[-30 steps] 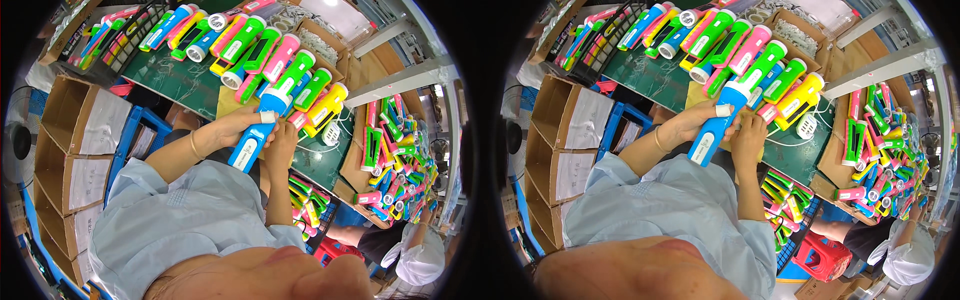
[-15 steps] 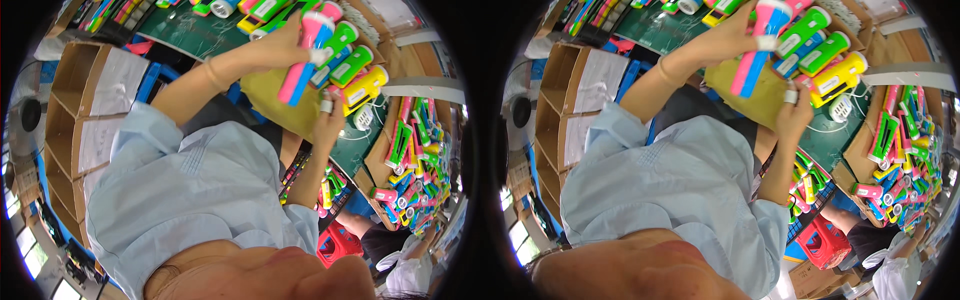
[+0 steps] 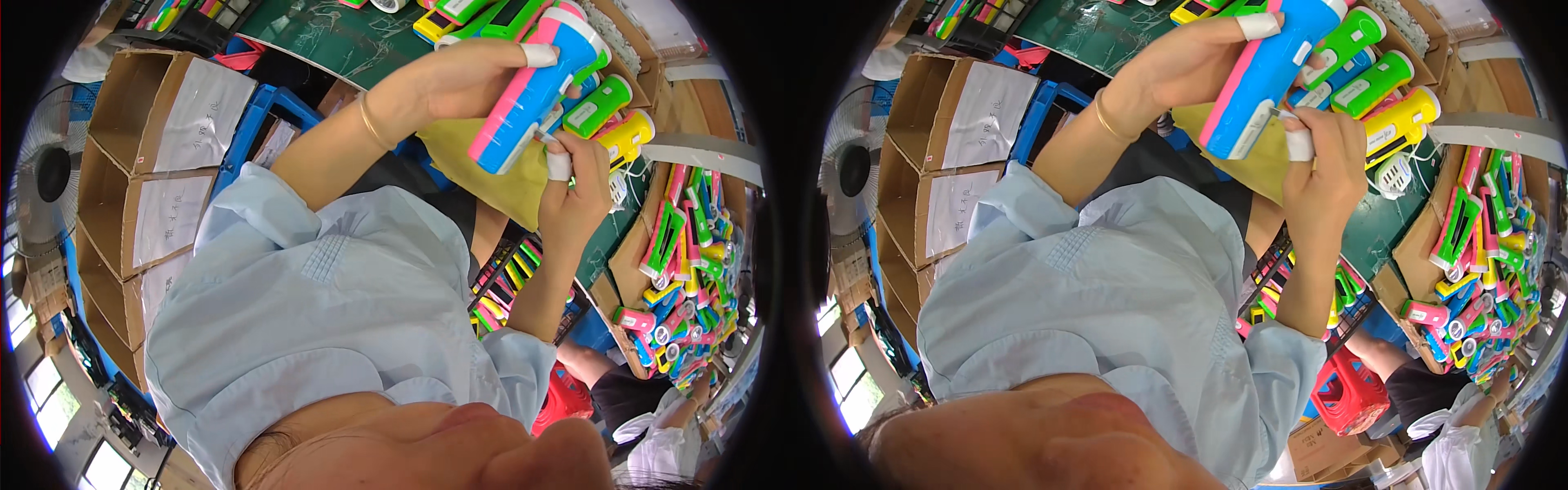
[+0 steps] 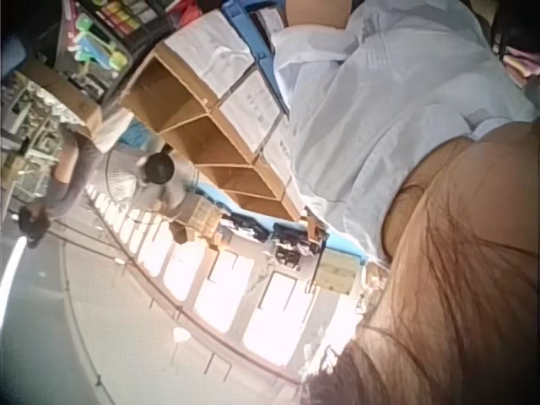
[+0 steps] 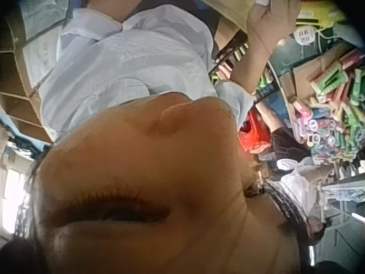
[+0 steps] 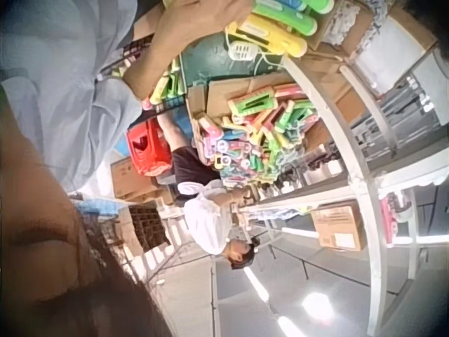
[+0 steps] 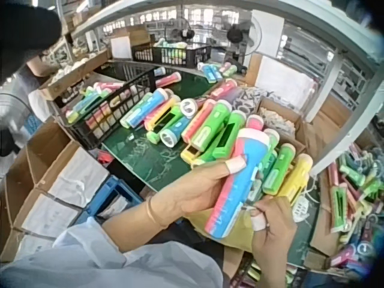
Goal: Testing the light functionality of multiple hand-held flashlights at an assembly or quality control station.
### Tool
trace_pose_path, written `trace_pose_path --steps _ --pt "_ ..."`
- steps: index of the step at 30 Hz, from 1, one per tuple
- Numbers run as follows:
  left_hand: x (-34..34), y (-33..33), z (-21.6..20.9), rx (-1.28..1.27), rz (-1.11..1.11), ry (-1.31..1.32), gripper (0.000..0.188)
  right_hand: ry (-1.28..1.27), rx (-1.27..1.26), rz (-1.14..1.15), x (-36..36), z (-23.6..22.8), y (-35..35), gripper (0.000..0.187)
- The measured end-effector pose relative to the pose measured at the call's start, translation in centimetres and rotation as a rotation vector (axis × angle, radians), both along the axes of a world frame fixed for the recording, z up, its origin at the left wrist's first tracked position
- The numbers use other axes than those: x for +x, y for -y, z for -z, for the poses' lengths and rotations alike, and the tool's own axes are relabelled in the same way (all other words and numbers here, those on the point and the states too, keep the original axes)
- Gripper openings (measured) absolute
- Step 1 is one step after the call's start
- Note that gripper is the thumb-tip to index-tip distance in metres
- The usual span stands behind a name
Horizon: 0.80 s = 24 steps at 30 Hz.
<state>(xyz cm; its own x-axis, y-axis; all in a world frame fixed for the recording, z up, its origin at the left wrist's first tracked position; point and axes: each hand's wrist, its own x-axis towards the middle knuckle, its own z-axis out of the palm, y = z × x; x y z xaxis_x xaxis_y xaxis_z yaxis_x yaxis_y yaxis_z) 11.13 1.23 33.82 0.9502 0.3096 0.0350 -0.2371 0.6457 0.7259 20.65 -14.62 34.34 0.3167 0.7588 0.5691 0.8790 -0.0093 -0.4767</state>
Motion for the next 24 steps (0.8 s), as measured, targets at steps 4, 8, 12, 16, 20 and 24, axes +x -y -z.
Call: trace_pose_path --steps 4,8,12,16,20,24 --pt "0.5 2.2 0.3 0.196 -0.158 -0.211 0.050 0.343 0.050 0.032 -0.4 -0.3 -1.1 0.016" --pt "1.1 2.6 0.3 0.272 -0.239 -0.137 0.049 0.111 -0.032 -0.257 0.6 -2.0 -1.2 0.017" --pt "1.7 2.2 0.8 0.065 -0.118 0.273 0.050 -0.354 -0.070 -0.585 0.0 -2.3 0.8 0.014" --pt "2.0 2.1 1.8 -0.169 -0.045 0.280 0.062 0.134 0.093 -0.426 -1.2 0.9 1.3 0.020" --pt "2.2 2.5 2.9 -0.551 -0.027 0.274 0.059 0.440 0.212 -0.665 -0.6 1.8 1.7 0.018" --pt "2.5 2.2 3.5 -0.761 0.212 0.514 0.061 0.345 0.140 -0.518 -1.1 1.0 2.0 0.036"
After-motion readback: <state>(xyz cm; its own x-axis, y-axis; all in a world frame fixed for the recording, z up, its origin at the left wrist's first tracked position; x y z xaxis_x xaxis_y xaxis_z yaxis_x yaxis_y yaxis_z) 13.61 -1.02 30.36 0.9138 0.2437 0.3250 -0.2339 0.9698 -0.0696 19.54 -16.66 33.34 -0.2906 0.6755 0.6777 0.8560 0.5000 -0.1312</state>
